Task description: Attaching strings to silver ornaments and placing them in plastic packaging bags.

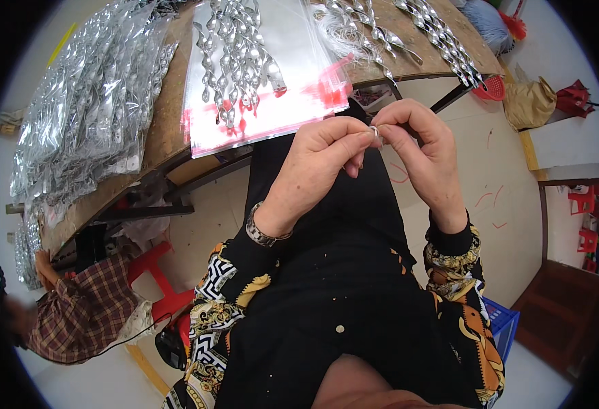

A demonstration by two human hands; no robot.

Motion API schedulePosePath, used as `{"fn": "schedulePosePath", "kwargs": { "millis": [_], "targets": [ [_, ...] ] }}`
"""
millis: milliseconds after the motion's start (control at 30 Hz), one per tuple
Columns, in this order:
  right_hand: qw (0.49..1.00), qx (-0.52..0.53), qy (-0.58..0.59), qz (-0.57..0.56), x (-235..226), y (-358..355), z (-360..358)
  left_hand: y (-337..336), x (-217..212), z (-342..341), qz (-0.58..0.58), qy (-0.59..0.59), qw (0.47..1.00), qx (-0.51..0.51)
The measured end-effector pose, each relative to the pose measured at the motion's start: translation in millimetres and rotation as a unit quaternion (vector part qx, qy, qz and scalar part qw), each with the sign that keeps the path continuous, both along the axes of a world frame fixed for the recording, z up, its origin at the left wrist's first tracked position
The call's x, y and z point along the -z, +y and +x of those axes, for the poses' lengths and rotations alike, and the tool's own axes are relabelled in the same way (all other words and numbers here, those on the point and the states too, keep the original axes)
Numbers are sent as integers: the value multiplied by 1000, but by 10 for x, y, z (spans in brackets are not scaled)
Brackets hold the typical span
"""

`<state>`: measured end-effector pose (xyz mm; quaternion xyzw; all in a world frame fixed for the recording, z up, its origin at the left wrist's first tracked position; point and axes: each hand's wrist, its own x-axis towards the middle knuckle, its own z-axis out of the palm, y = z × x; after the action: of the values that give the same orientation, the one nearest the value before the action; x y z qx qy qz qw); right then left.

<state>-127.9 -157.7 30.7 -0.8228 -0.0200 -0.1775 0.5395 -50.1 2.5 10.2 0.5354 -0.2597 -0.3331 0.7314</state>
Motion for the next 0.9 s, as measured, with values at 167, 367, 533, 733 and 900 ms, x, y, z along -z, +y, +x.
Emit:
{"fn": "schedulePosePath", "kwargs": {
  "millis": [167,367,533,733,900],
  "targets": [
    [1000,-4,-2,-7,-28,12,6,2,23,9,0,19,1000,25],
    [1000,4,-3,-8,-17,13,10,-6,1,-11,11,10,1000,0],
    [999,39,-12,35,16,49,-9,2,26,-2,12,17,1000,-20],
    [996,52,17,64,8,71,-43,-2,3,-25,16,-6,999,-40],
    [993,30,44,109,8,132,-29,-37,19,-70,11,-10,998,-66]
  ]
}}
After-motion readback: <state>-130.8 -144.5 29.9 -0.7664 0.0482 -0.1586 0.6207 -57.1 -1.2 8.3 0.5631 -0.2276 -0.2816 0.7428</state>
